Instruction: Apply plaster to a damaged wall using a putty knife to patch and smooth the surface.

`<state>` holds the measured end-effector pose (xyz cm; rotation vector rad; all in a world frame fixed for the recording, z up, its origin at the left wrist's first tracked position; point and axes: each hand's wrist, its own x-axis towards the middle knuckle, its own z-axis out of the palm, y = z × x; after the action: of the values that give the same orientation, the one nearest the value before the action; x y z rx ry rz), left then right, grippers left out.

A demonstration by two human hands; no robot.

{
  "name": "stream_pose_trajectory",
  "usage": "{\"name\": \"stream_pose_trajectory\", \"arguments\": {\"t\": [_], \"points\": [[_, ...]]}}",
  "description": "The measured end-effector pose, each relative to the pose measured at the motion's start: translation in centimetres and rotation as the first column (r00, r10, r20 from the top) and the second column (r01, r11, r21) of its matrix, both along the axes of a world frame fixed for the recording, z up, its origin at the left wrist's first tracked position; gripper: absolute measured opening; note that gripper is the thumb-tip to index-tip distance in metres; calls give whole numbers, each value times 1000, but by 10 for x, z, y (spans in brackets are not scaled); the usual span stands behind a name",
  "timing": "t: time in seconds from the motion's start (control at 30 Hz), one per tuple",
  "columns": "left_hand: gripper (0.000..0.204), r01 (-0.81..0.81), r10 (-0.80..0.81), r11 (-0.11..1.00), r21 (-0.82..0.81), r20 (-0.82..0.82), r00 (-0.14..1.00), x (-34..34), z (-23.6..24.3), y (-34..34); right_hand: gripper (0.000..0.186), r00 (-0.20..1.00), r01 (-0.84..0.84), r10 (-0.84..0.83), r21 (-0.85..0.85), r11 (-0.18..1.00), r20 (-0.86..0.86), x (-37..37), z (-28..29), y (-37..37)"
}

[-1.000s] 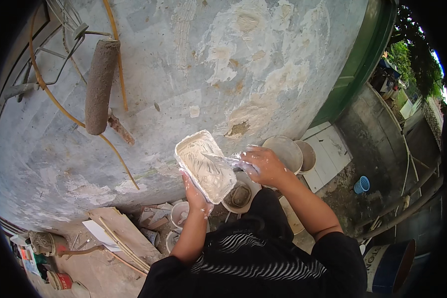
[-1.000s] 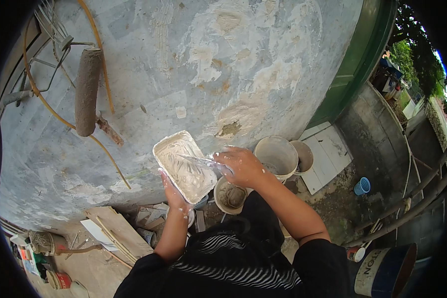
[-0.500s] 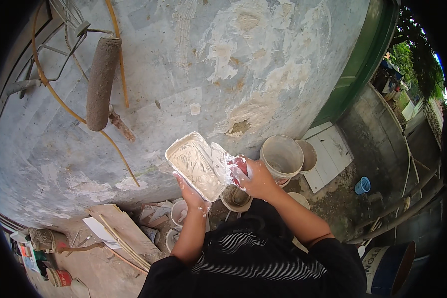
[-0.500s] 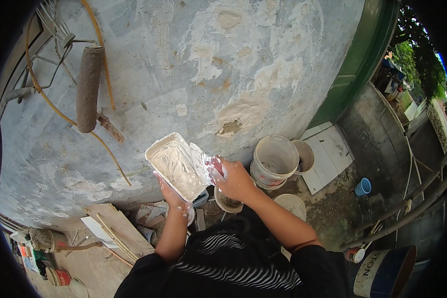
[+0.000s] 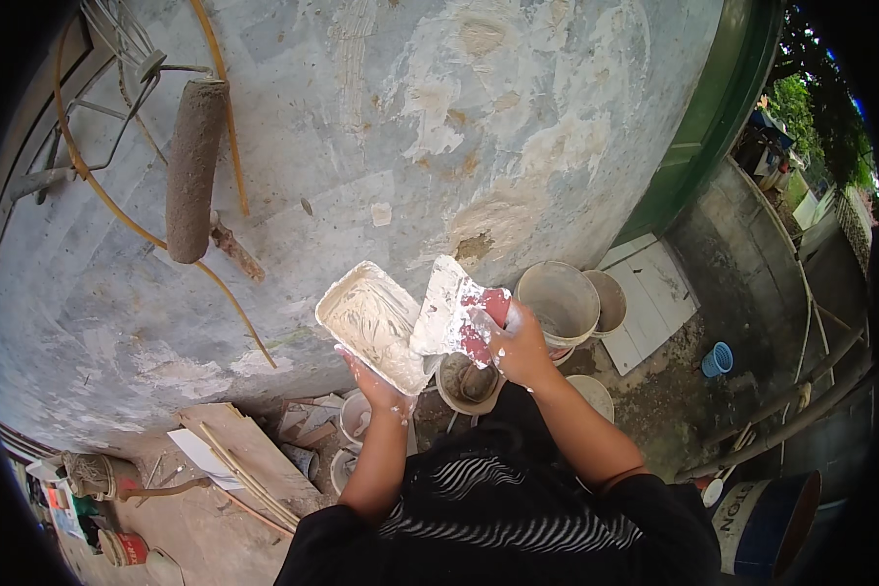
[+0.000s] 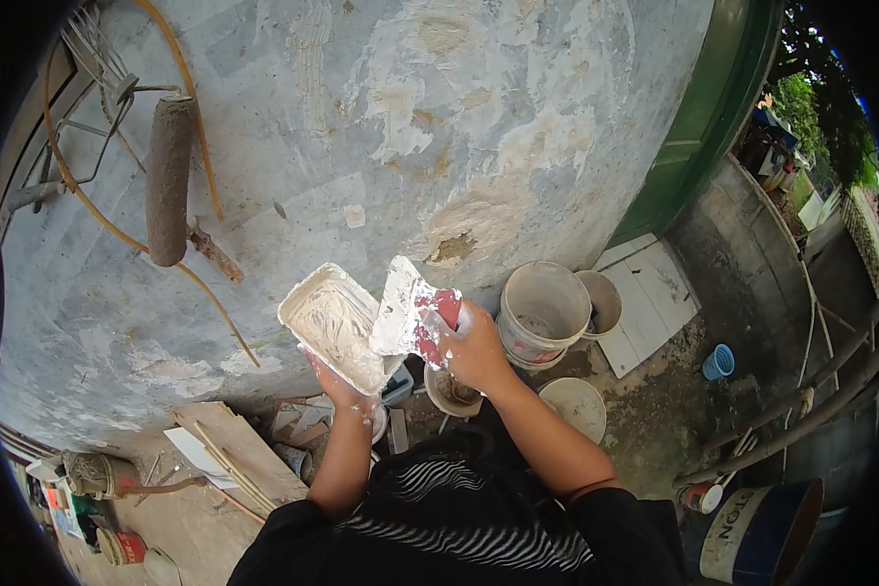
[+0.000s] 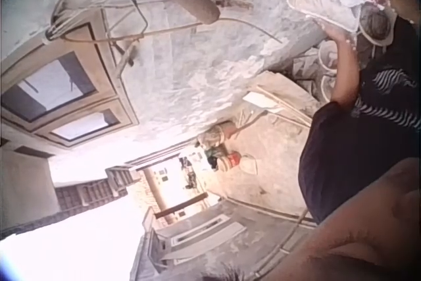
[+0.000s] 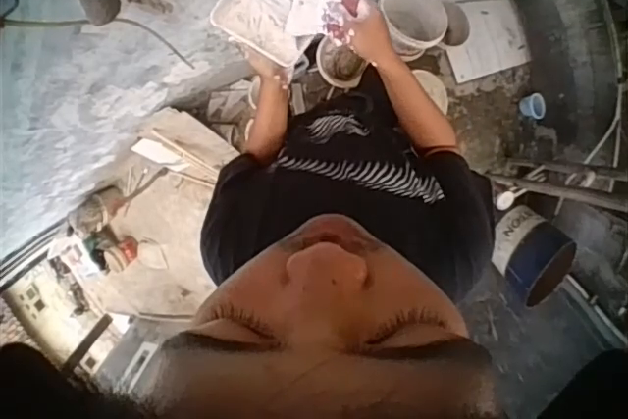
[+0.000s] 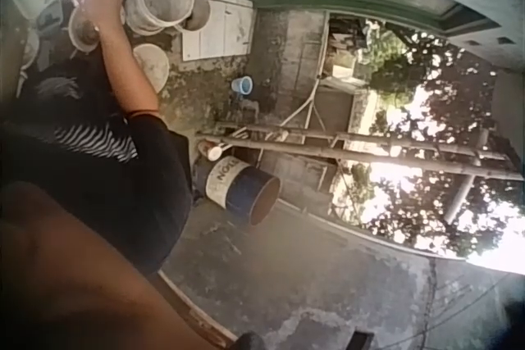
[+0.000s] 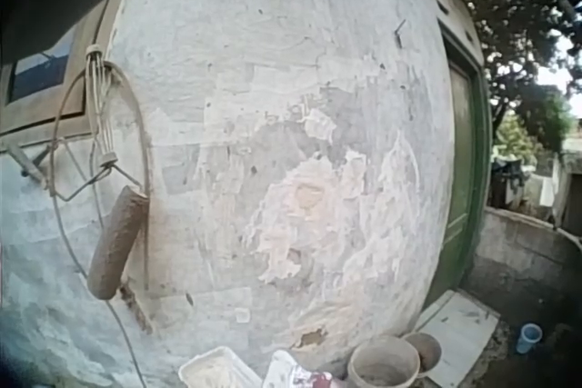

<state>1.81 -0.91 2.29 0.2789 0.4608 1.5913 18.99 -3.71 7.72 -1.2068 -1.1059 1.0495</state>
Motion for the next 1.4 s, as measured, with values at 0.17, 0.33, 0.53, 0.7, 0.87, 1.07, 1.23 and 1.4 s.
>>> {"name": "stream_pose_trajectory", "arguments": {"t": [0.17, 0.33, 0.53, 0.7, 0.87, 1.07, 1.23, 1.4], "points": [[66, 54, -58, 997, 56, 79, 995, 1, -3, -1, 24, 969, -7, -30, 148, 989, 247, 0, 0, -2], [68, 41, -42, 998, 55, 26, 999, 2, -6, -1, 15, 976, -114, 105, 40, 993, 190, -3, -11, -4], [67, 84, -86, 994, 74, 19, 996, 2, -5, 0, 14, 977, -126, 112, -71, 989, -179, -19, -24, -7], [67, 57, -57, 998, 10, -61, 997, 5, -5, 0, 18, 990, -133, 133, -1, 991, -57, -21, -29, -7], [72, 38, -39, 999, -15, -125, 991, 4, -7, 0, 20, 929, -191, 188, 24, 981, -318, -25, -39, -5], [73, 36, -35, 999, 9, -118, 992, -4, -14, 6, 25, 779, -235, 109, -127, 964, -617, -39, -51, -6], [69, 30, -31, 1000, -10, -101, 994, -6, -23, 9, 23, 549, -254, -27, -198, 947, -835, -38, -53, -4], [66, 1, -6, 997, -75, -67, 998, -4, -25, 10, 22, 536, -150, -54, -158, 976, -843, -27, -60, 10]]}}
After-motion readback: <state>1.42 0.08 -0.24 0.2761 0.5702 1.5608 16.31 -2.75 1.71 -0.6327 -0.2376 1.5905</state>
